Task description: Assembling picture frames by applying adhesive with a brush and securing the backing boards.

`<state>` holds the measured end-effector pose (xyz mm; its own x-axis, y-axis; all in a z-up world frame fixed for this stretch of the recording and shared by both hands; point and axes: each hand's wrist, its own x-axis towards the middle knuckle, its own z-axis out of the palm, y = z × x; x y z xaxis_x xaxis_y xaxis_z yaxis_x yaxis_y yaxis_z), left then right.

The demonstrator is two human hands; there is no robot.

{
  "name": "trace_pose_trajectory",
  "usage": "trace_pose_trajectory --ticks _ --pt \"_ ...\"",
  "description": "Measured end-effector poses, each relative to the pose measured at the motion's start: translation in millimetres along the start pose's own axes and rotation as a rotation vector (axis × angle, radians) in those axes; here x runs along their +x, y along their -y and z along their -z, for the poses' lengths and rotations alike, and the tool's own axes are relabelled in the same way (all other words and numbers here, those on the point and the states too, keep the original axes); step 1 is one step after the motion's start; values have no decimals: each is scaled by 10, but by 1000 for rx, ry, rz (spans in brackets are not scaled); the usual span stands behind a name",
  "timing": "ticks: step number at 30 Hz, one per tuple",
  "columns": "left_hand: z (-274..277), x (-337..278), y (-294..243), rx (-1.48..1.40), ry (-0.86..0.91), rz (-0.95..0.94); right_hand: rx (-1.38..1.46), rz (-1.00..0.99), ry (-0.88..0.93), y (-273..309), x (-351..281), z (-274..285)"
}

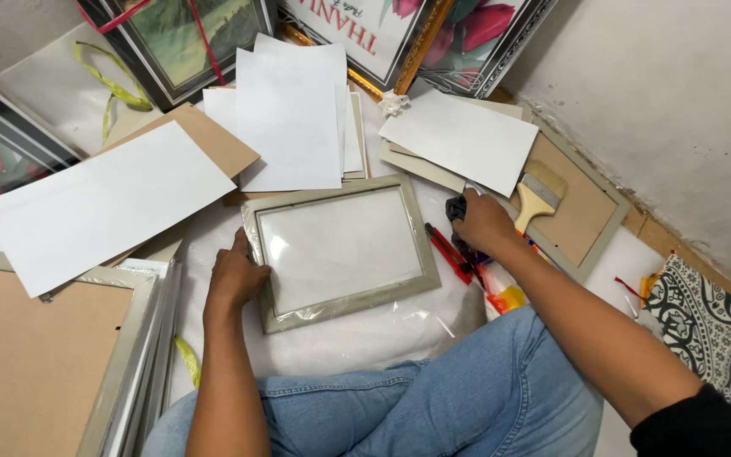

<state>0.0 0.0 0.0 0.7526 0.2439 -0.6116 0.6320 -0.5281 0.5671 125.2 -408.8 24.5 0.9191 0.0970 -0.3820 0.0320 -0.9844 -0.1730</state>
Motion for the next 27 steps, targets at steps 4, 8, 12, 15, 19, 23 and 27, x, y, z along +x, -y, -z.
trace_pose_trajectory --ticks 4,8,12,15,19,23,27 --pt "-42 70 52 -16 -1 -2 33 -159 33 68 -227 415" --pt "-28 51 28 -9 -2 -2 -12 -438 -92 -527 -31 277" --pt "-28 54 42 5 -1 3 97 -523 -16 -920 91 54" --pt "-39 62 65 -17 -9 -2 149 -558 -50 -996 101 86" --pt "-58 98 102 -25 -23 -5 264 -557 -157 -752 -152 401" --pt "-99 149 133 -12 -22 -13 890 -462 -636 -990 -4 392" --pt "-228 327 271 38 -78 -15 1524 -59 -679 -193 -452 883"
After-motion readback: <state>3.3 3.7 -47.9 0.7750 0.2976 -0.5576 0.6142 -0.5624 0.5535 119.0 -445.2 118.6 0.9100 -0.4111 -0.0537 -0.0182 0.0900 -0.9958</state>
